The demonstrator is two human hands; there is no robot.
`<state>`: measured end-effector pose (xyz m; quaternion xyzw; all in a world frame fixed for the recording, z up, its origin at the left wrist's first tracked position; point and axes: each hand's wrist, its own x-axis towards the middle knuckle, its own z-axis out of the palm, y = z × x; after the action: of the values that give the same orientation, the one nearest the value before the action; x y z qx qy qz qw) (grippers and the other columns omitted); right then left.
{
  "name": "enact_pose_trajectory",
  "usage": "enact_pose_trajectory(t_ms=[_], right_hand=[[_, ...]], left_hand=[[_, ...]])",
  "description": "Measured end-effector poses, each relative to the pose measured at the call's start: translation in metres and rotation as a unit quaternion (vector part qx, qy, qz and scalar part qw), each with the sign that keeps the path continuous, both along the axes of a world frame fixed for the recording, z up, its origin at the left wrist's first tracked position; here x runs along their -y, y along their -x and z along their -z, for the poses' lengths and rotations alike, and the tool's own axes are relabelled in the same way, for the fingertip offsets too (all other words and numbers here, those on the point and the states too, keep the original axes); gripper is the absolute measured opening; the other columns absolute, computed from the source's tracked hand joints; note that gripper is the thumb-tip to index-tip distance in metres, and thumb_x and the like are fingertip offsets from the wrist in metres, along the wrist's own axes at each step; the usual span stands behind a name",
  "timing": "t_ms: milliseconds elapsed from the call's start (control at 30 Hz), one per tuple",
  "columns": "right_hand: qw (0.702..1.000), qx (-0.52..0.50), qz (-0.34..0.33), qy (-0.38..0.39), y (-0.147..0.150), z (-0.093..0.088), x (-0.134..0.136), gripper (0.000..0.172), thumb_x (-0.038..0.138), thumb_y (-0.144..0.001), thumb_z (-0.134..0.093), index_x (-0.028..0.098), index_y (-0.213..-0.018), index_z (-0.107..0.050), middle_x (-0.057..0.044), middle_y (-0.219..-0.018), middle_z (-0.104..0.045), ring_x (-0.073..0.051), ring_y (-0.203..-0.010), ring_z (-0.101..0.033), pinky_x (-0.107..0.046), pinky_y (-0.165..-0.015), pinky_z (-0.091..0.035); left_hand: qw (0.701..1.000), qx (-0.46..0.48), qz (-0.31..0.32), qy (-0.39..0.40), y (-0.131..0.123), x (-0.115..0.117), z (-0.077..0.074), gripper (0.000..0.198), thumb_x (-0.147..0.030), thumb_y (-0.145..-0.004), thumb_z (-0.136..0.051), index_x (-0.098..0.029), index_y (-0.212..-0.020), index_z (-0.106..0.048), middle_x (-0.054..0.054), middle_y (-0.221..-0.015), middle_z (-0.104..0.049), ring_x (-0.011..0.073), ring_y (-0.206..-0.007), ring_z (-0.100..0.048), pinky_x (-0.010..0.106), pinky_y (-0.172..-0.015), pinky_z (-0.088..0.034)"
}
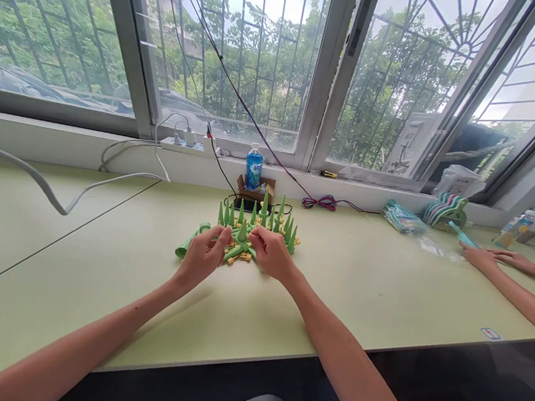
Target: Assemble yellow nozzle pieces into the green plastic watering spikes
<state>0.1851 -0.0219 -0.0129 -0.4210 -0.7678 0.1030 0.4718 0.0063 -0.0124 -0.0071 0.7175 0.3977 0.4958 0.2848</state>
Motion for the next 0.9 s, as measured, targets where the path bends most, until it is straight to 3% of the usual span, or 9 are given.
enact_pose_trajectory(t_ms=[167,433,700,900], right_hand=[[1.000,-0.006,-0.024,-0.003,0.0008,-0.0006,0.0012,0.022,0.033,-0.094,-0.044,0.018,-0.079,-0.051,0.004,-0.062,-0.043,-0.010,-0.054,-0.033,-0.021,-0.052,-0.030],[0.999,0.000,-0.043,0.020,0.0012,-0.0015,0.0035,0.024,0.035,-0.095,-0.043,0.018,-0.080,-0.052,0.003,-0.062,-0.044,-0.010,-0.054,-0.036,-0.022,-0.053,-0.032],[0.999,0.009,-0.048,0.020,-0.0004,-0.0028,0.0035,0.022,0.033,-0.094,-0.044,0.019,-0.079,-0.052,0.004,-0.062,-0.043,-0.010,-0.054,-0.034,-0.023,-0.053,-0.032],[0.999,0.015,-0.037,0.014,-0.0017,-0.0023,0.0023,0.023,0.032,-0.094,-0.043,0.018,-0.079,-0.053,0.004,-0.061,-0.041,-0.010,-0.054,-0.032,-0.022,-0.052,-0.029]], left_hand=[[0.998,-0.050,0.015,0.022,-0.0012,0.0005,0.0010,0.061,-0.054,-0.092,-0.037,-0.017,-0.048,-0.056,-0.002,-0.036,-0.046,0.0106,-0.038,-0.047,0.024,-0.050,-0.038],[0.993,-0.035,0.056,0.101,-0.0020,-0.0006,0.0028,0.069,-0.063,-0.090,-0.034,-0.015,-0.049,-0.061,0.000,-0.041,-0.053,0.0092,-0.031,-0.044,0.023,-0.042,-0.036],[0.988,-0.020,0.106,0.113,0.0004,-0.0019,0.0043,0.061,-0.063,-0.088,-0.039,-0.015,-0.058,-0.061,0.001,-0.046,-0.058,0.0090,-0.031,-0.043,0.022,-0.038,-0.034],[0.984,-0.027,0.131,0.121,0.0020,-0.0017,0.0045,0.050,-0.059,-0.089,-0.041,-0.017,-0.069,-0.056,-0.005,-0.036,-0.046,0.0089,-0.029,-0.039,0.021,-0.040,-0.033]])
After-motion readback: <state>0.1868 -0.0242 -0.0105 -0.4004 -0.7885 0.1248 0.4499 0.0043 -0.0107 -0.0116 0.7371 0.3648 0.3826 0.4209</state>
